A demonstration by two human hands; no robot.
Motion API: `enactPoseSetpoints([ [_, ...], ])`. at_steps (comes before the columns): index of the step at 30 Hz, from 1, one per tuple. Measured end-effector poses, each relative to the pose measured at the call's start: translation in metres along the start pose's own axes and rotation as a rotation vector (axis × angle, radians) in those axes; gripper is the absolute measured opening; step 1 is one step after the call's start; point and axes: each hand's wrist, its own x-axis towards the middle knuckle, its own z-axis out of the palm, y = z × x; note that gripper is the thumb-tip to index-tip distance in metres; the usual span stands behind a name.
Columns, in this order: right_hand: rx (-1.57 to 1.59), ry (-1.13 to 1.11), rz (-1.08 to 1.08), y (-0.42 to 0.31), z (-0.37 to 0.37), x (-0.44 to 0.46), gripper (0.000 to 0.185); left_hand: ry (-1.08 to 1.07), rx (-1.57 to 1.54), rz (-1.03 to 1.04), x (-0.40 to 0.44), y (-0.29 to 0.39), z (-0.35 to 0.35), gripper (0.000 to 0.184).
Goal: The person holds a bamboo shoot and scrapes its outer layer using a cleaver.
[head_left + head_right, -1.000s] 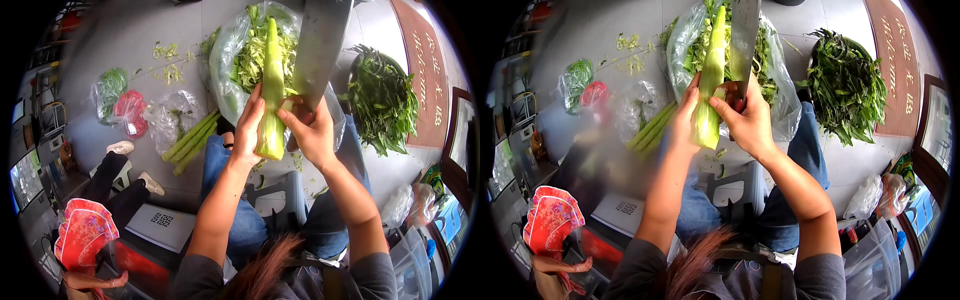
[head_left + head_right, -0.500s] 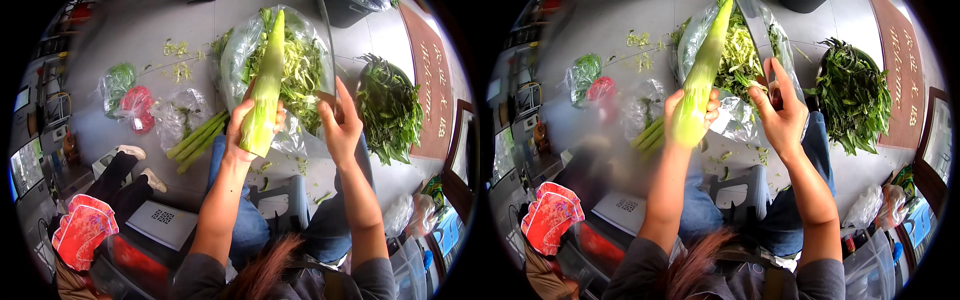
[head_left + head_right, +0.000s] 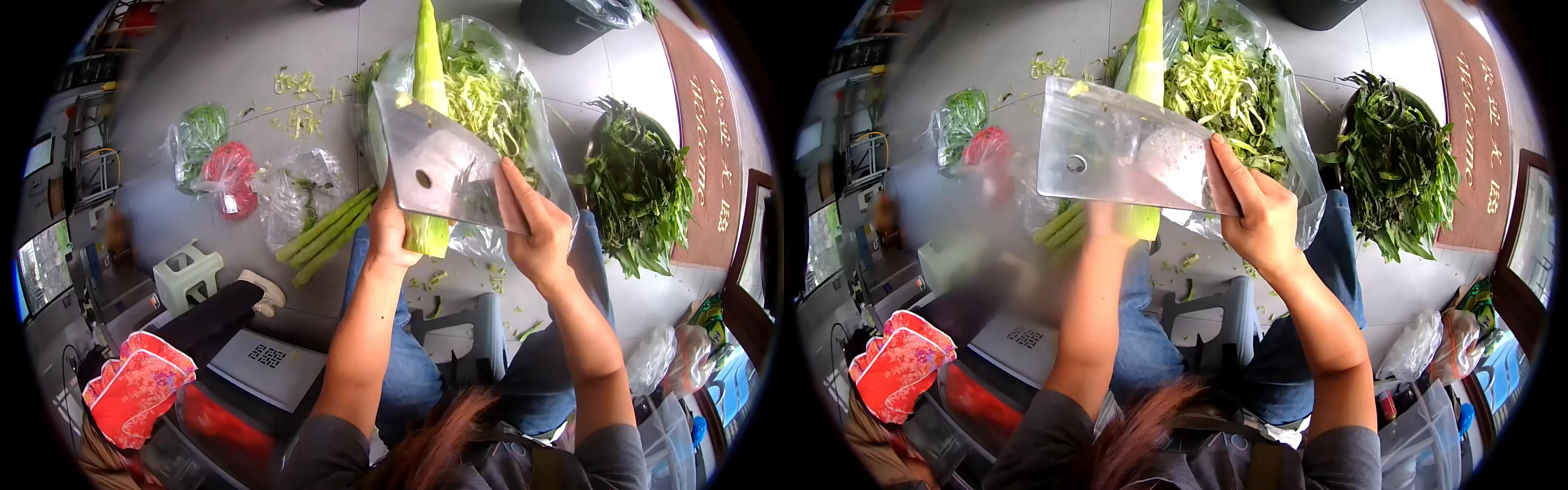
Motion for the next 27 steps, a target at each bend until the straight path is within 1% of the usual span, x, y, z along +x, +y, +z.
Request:
enactPoseSetpoints([
  [2,-0.046,-0.111,-0.042,-0.002,0.000,-0.008,0.060,0.077,0.063,0.090,0.009,-0.007,-0.003,0.052],
  [4,-0.066,-0.169,-0.146,-0.003,0.003,-0.013,0.069,-0.054,0.057,0.103,0.017,-0.012,-0.019,0.054],
  [5,-0.069,-0.193,-0.200,-0.006,0.001,-0.012,0.069,-0.120,0.053,0.110,0.020,-0.014,-0.027,0.058],
  [7,-0.083,-0.235,-0.224,-0.008,0.003,-0.014,0.069,0.023,0.007,-0.221,0.018,-0.007,-0.038,0.062],
  [10,-0.115,-0.247,-0.237,-0.008,0.007,-0.018,0.068,0.090,0.057,-0.177,0.011,-0.013,-0.034,0.063],
  [13,-0.110,-0.262,-0.243,-0.008,0.008,-0.021,0.068,0.089,0.069,-0.241,0.009,-0.012,-0.041,0.064],
  [16,-0.112,-0.267,-0.260,-0.010,0.008,-0.021,0.069,0.018,0.019,-0.267,0.011,-0.011,-0.048,0.065],
  [25,-0.140,-0.236,-0.253,-0.004,0.021,-0.022,0.076,0.082,-0.057,-0.273,0.005,-0.008,-0.043,0.060],
  [27,-0.142,-0.258,-0.228,0.000,0.022,-0.021,0.078,0.094,-0.067,-0.256,0.003,-0.008,-0.043,0.059],
])
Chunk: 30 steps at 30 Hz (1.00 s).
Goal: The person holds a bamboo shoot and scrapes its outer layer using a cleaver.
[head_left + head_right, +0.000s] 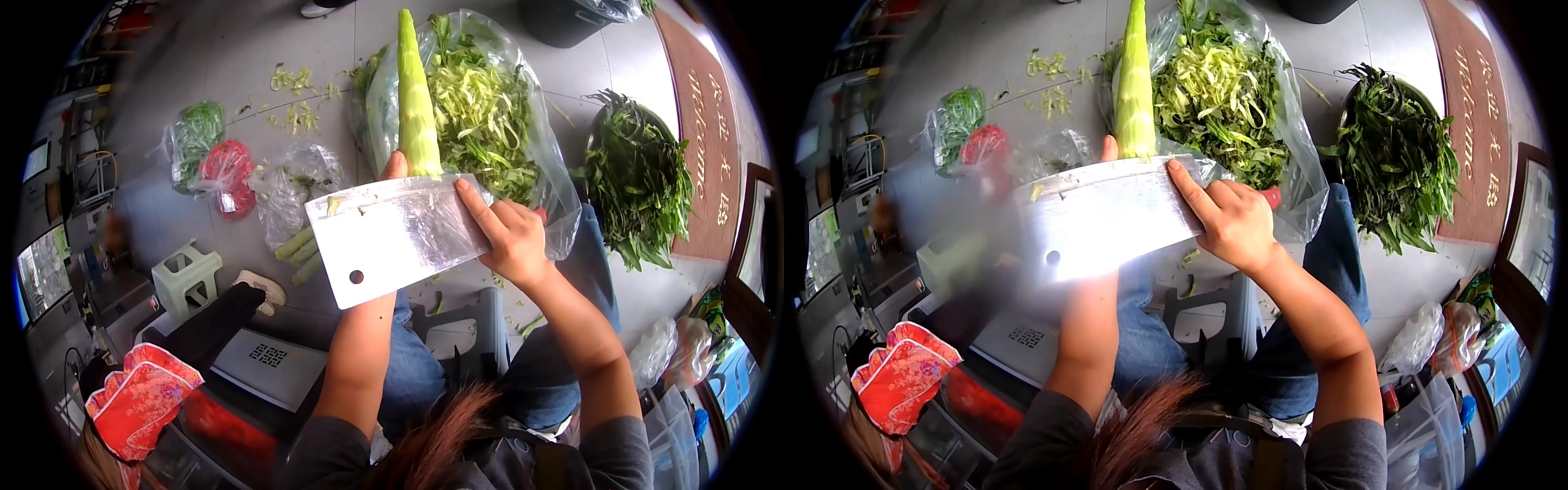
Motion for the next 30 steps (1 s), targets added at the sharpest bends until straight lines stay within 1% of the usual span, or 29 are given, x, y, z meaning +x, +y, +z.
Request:
enactPoseSetpoints([
  [10,-0.007,-0.038,0.040,0.002,0.006,0.001,0.081,0.097,-0.039,0.109,0.006,-0.002,0.004,0.055],
  [13,0.010,-0.024,0.027,-0.003,0.000,0.000,0.079,0.094,-0.045,0.101,0.006,-0.003,0.005,0.053],
  [16,-0.047,-0.038,0.031,-0.001,-0.002,-0.002,0.074,0.092,-0.049,0.089,0.004,-0.004,0.004,0.052],
  [17,-0.055,-0.038,0.026,0.000,-0.002,0.000,0.070,0.097,-0.056,0.093,0.004,-0.004,0.005,0.052],
  [20,-0.072,-0.017,0.023,0.002,0.005,-0.001,0.065,0.120,-0.063,0.107,0.005,-0.006,0.009,0.050],
  [23,-0.012,-0.005,0.045,0.001,0.004,-0.001,0.075,0.117,-0.066,0.102,0.002,-0.008,0.009,0.049],
  [28,-0.014,-0.028,0.035,-0.005,-0.006,-0.003,0.073,0.086,-0.057,0.053,0.002,-0.006,0.004,0.047],
  [30,-0.030,-0.041,0.043,0.002,-0.005,-0.003,0.072,0.174,-0.081,0.121,0.001,-0.012,0.012,0.046],
])
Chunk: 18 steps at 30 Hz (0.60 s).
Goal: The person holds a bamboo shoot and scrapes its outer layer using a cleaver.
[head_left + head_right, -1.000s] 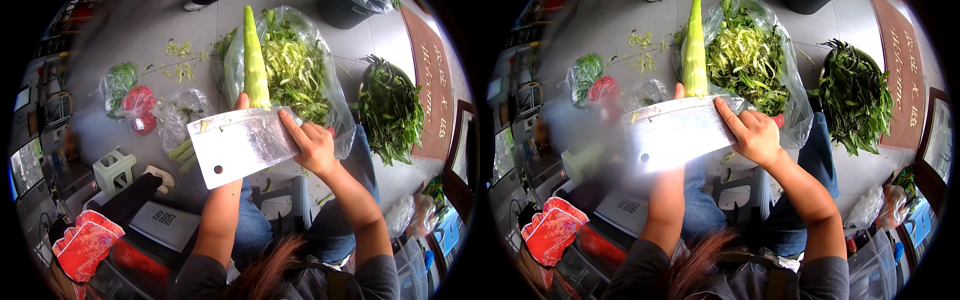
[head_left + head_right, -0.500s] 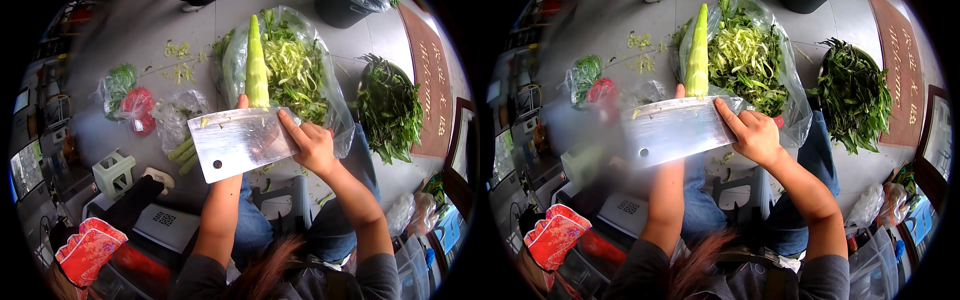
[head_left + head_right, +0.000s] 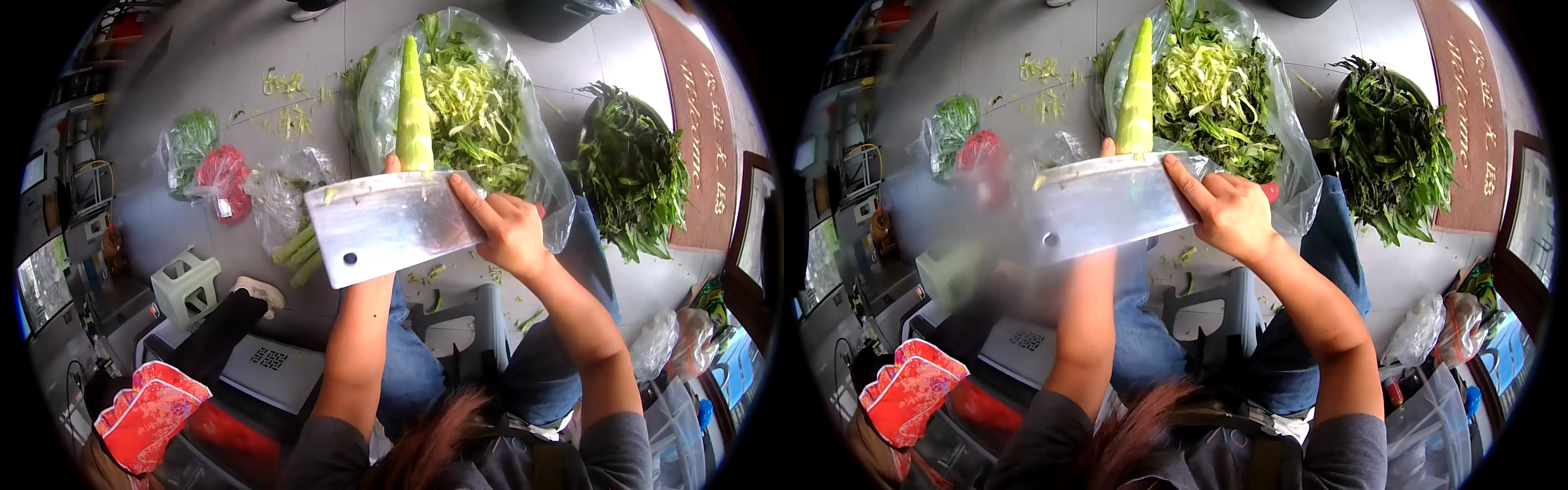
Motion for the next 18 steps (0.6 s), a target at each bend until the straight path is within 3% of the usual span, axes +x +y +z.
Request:
enactPoseSetpoints([
  [2,-0.039,0.025,0.008,0.003,0.000,0.002,0.073,0.059,-0.016,0.027,0.001,-0.005,0.006,0.046],
  [5,0.024,-0.015,-0.039,-0.006,-0.005,0.000,0.073,-0.125,0.069,-0.253,0.009,0.009,-0.013,0.042],
  [7,-0.015,0.010,0.017,0.003,0.001,0.000,0.074,-0.100,0.040,0.018,-0.002,-0.007,-0.011,0.044],
  [9,-0.046,-0.001,0.095,0.011,0.003,0.001,0.074,0.002,0.005,0.046,-0.005,-0.007,0.003,0.045],
  [11,-0.003,-0.026,0.049,0.003,-0.003,-0.003,0.073,-0.049,0.066,-0.110,0.010,-0.003,-0.010,0.044],
  [14,0.013,-0.021,0.034,0.001,-0.002,-0.002,0.067,-0.130,0.031,-0.177,0.010,0.001,-0.027,0.035],
  [17,-0.052,-0.019,0.097,0.013,-0.002,-0.001,0.066,-0.129,0.027,0.052,0.003,-0.005,-0.011,0.035],
  [18,0.030,0.023,0.039,0.007,-0.005,0.000,0.067,-0.175,0.298,0.017,0.018,-0.005,-0.031,0.036],
])
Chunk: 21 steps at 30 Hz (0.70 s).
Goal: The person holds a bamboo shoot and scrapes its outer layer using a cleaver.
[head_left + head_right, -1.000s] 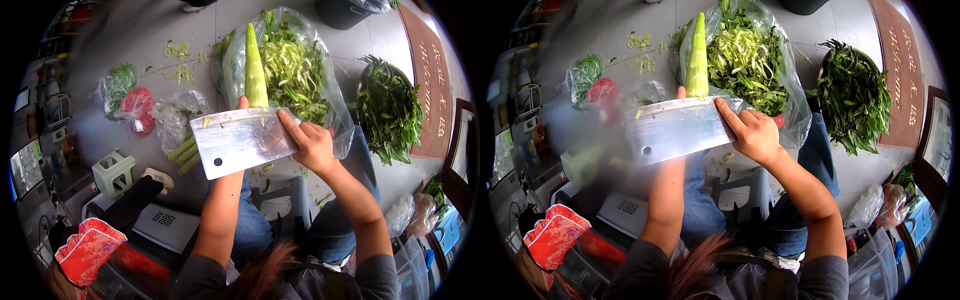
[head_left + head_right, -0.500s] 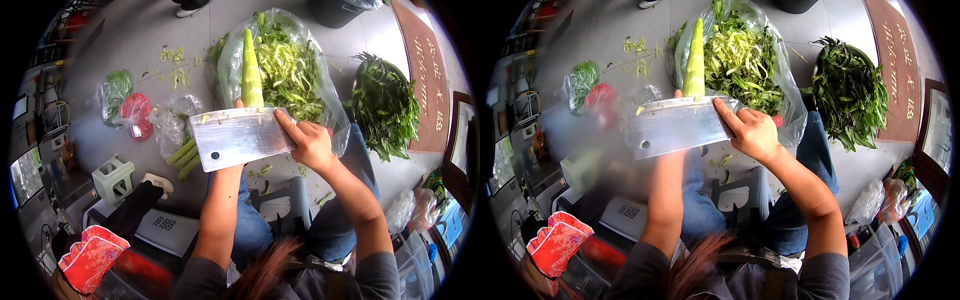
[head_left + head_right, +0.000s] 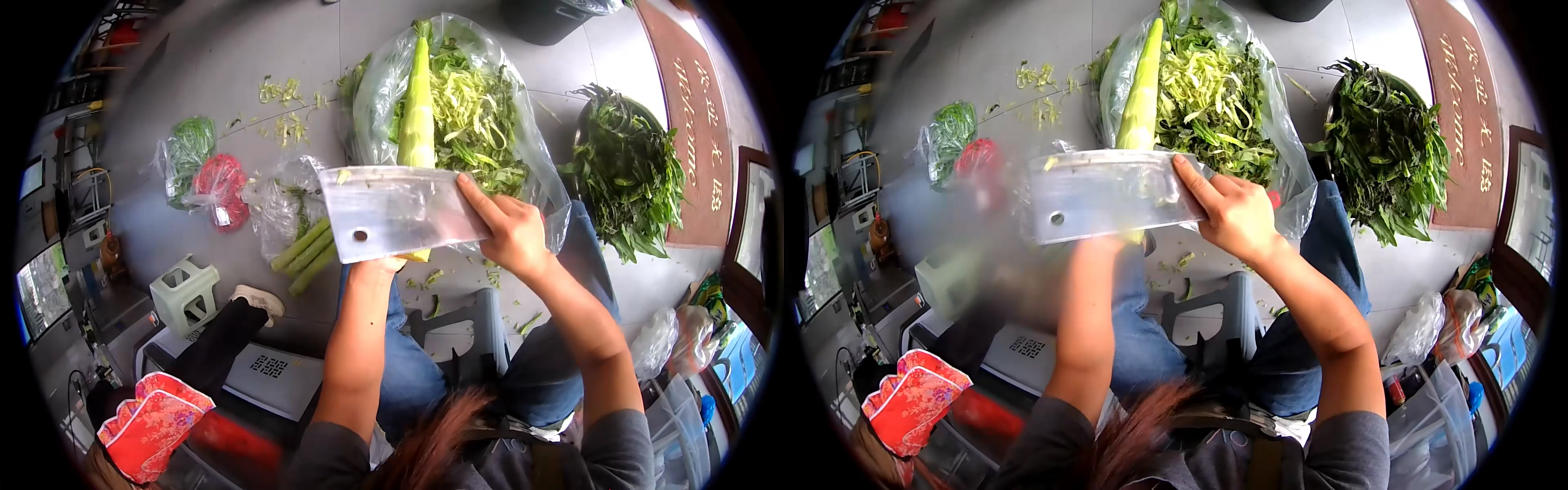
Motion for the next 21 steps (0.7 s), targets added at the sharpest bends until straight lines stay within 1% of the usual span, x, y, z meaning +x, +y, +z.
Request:
enactPoseSetpoints([
  [1,-0.008,-0.015,-0.023,-0.005,-0.003,-0.001,0.068,-0.066,0.269,-0.035,0.003,0.009,-0.004,0.038],
  [2,-0.010,-0.030,-0.044,-0.009,-0.004,-0.005,0.069,-0.216,-0.441,-0.295,-0.003,0.012,-0.006,0.036],
  [3,0.012,-0.003,-0.039,-0.003,-0.001,-0.003,0.069,-0.119,-0.544,-0.273,-0.001,-0.001,-0.011,0.042],
  [4,-0.034,-0.019,0.045,0.004,-0.001,0.001,0.068,0.045,-0.427,-0.035,-0.009,-0.007,0.008,0.044],
  [6,-0.005,0.012,0.135,0.019,0.006,0.002,0.067,-0.188,-0.318,-0.054,-0.021,0.021,0.030,0.042],
  [10,0.161,0.159,0.147,0.012,0.019,-0.007,0.068,-0.328,-0.356,-0.093,-0.014,0.014,0.028,0.039],
  [11,0.129,0.102,0.140,0.010,0.018,-0.009,0.069,-0.391,-0.432,-0.056,-0.014,0.014,0.026,0.038],
  [13,0.057,-0.004,0.128,0.006,0.008,-0.009,0.071,-0.215,-0.617,-0.068,-0.015,0.006,0.020,0.035],
  [14,0.084,-0.007,0.090,0.002,0.004,-0.006,0.073,-0.275,-0.666,-0.038,-0.013,-0.002,0.010,0.036],
  [15,0.131,-0.004,0.106,0.000,0.005,-0.008,0.074,-0.336,-0.715,-0.012,-0.014,-0.001,0.008,0.038],
  [16,0.176,-0.001,0.122,-0.001,0.007,-0.010,0.074,-0.293,-0.617,-0.029,-0.011,0.002,0.006,0.034],
  [17,0.245,0.054,0.135,-0.001,0.008,-0.010,0.066,-0.249,-0.522,-0.043,-0.007,0.004,0.005,0.031],
  [19,0.389,0.027,0.378,-0.002,0.006,-0.002,0.057,-0.157,-0.338,-0.068,-0.003,0.019,0.013,0.029],
  [20,0.460,0.013,0.500,-0.003,0.003,0.002,0.052,-0.081,-0.419,-0.225,0.001,0.022,0.011,0.029],
  [21,0.553,-0.098,0.729,0.001,-0.001,0.006,0.038,-0.043,-0.427,-0.234,-0.002,0.024,0.009,0.029],
])
